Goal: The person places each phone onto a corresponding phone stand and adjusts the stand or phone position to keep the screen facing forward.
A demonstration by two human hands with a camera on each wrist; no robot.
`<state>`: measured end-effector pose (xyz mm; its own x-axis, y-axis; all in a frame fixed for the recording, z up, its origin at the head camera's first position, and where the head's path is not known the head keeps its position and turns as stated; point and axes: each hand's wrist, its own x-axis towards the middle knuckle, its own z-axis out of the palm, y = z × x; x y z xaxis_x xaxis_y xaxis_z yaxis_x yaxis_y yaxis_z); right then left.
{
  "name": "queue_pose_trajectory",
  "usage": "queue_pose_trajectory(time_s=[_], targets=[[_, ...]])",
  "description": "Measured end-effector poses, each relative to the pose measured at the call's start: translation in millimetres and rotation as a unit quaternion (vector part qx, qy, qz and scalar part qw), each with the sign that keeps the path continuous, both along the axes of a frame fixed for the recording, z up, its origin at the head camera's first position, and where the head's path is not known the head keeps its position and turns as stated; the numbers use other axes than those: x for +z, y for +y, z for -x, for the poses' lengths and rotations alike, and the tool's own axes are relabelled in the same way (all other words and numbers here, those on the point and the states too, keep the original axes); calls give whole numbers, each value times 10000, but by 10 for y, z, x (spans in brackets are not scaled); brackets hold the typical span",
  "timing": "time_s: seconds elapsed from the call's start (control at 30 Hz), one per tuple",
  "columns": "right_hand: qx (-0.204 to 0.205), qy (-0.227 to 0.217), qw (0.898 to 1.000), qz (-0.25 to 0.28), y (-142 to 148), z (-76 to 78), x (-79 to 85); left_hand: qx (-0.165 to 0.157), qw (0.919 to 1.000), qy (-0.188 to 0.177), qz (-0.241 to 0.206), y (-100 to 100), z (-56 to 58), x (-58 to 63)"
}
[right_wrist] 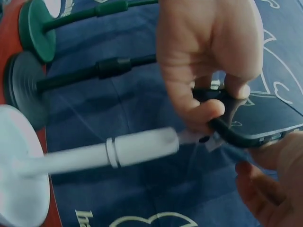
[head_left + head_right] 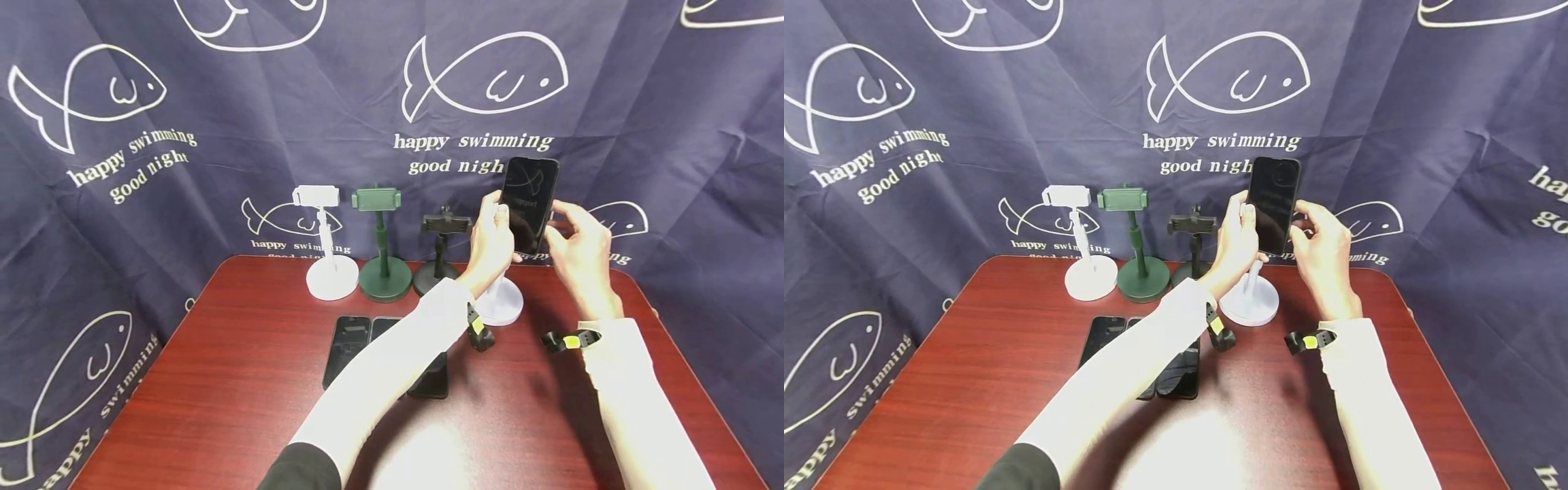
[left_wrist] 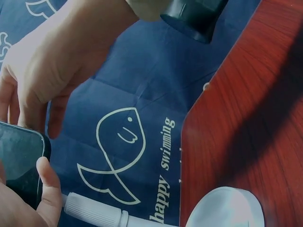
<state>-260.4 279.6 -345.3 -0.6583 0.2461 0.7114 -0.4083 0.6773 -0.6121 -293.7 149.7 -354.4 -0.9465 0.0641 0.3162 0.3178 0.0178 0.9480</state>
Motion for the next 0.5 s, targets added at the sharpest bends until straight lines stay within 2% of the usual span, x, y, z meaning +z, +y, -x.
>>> queue_pose_trajectory(time_s=[0.13, 0.23, 0.5], targets=[[164, 567, 9974, -424, 44, 37, -35, 119, 9999, -15, 59, 19, -9, 13], [276, 828, 9929, -815, 92, 49, -56, 162, 9998, 0, 148, 30, -10, 26], [511, 804, 9849, -1447, 166, 37, -67, 151, 9997, -150, 117, 17, -19, 40]])
